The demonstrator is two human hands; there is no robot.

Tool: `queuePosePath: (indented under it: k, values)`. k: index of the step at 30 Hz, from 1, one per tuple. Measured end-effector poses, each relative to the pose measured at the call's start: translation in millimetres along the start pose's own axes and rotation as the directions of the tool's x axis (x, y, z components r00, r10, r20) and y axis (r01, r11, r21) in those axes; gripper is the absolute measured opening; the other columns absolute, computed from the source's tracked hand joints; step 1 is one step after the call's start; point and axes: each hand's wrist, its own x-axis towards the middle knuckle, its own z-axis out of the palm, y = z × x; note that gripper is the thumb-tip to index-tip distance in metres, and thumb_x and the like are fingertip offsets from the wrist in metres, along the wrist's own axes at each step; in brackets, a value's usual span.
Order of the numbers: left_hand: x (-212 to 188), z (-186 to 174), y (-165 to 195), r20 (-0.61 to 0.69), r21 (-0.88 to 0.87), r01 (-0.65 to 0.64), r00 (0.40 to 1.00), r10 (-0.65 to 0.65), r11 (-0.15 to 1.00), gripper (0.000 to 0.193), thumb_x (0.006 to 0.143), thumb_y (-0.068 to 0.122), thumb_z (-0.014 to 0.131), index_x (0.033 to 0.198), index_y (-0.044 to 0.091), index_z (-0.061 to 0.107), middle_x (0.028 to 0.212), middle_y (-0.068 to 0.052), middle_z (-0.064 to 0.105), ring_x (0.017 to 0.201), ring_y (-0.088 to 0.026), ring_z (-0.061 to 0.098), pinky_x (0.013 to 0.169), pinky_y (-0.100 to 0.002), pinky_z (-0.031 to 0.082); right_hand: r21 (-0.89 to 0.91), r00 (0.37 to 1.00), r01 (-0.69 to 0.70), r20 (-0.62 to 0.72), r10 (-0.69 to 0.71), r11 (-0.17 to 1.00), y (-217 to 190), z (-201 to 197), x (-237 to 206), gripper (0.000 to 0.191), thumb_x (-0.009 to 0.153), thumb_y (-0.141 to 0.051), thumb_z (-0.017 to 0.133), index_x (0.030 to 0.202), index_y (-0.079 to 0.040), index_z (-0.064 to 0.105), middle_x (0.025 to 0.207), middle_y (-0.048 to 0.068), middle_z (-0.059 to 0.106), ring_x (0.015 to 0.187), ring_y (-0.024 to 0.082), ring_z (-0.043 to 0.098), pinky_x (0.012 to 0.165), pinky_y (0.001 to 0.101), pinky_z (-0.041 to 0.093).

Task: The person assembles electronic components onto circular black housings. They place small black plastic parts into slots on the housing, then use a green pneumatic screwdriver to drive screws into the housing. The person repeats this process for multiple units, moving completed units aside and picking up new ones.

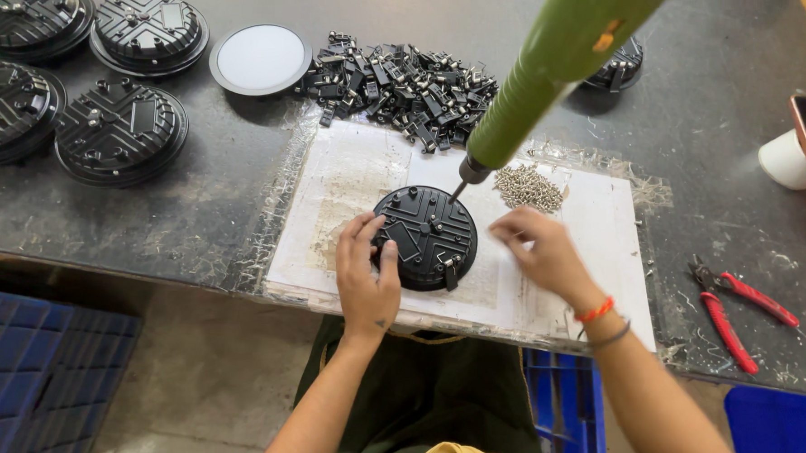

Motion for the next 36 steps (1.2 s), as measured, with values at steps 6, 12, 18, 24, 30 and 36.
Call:
queuePosePath:
  k: [6,12,18,24,30,36]
  values:
    - [-6.4,2.0,2.0,-0.018,0.130,-0.099,0.995,0.102,0.987,0.032,0.098,0.012,0.061,0.130,0.006,0.064,0.141,-0.013,0.058,0.132,-0.035,0.051,0.112,-0.045,0.040,-0.032,0.951,0.277,0.156,-0.268,0.960,-50.8,27.9,-2.5,0.012,0.086,-0.007,0.075,0.098,-0.007,0.073,0.102,0.007,0.066,0.099,0.026,0.062,0.085,0.0369,0.054]
    - [-5.6,3.2,3.4,-0.014,0.134,-0.089,0.996,0.092,0.987,0.030,0.099,0.013,0.061,0.129,0.006,0.065,0.139,-0.012,0.059,0.130,-0.034,0.053,0.111,-0.045,0.042,-0.026,0.948,0.275,0.176,-0.266,0.961,-52.0,26.2,5.6,0.012,0.086,-0.007,0.075,0.099,-0.007,0.072,0.103,0.007,0.065,0.099,0.027,0.062,0.086,0.0385,0.053]
    - [-7.7,3.1,2.8,-0.010,0.138,-0.089,0.996,0.091,0.987,0.030,0.100,0.014,0.060,0.128,0.006,0.065,0.138,-0.011,0.060,0.128,-0.033,0.054,0.110,-0.045,0.043,-0.100,0.936,0.322,0.181,-0.301,0.941,-51.5,27.7,5.1,0.013,0.086,-0.007,0.075,0.099,-0.008,0.073,0.104,0.007,0.066,0.100,0.027,0.063,0.086,0.0388,0.054]
    - [0.3,1.1,-2.6,0.177,0.243,-0.166,0.976,0.125,0.956,0.056,0.096,0.039,0.068,0.138,0.003,0.057,0.149,-0.016,0.052,0.139,-0.037,0.046,0.117,-0.050,0.036,-0.216,0.909,0.417,0.117,-0.401,0.883,-58.4,28.9,-3.4,0.023,0.083,-0.007,0.076,0.106,-0.009,0.074,0.104,0.007,0.069,0.098,0.026,0.063,0.084,0.0378,0.054]
    - [6.8,-1.2,-4.6,0.437,0.413,-0.298,0.894,0.100,0.860,0.128,0.057,0.080,0.078,0.149,0.000,0.040,0.162,-0.023,0.025,0.151,-0.041,0.021,0.117,-0.055,0.025,0.021,0.836,0.304,-0.486,-0.255,0.953,-76.5,-20.6,20.8,0.017,0.099,0.008,0.064,0.113,-0.001,0.064,0.101,0.005,0.066,0.092,0.015,0.062,0.083,0.0288,0.054]
    - [14.5,13.4,-4.2,0.454,0.485,-0.308,0.888,0.066,0.818,0.132,0.059,0.084,0.075,0.153,0.000,0.037,0.164,-0.024,0.023,0.153,-0.041,0.018,0.120,-0.054,0.024,0.544,0.935,0.297,-0.331,-0.125,0.785,-100.2,-64.7,93.3,0.037,0.095,-0.012,0.073,0.124,-0.003,0.052,0.099,0.008,0.067,0.090,0.013,0.067,0.084,0.0268,0.056]
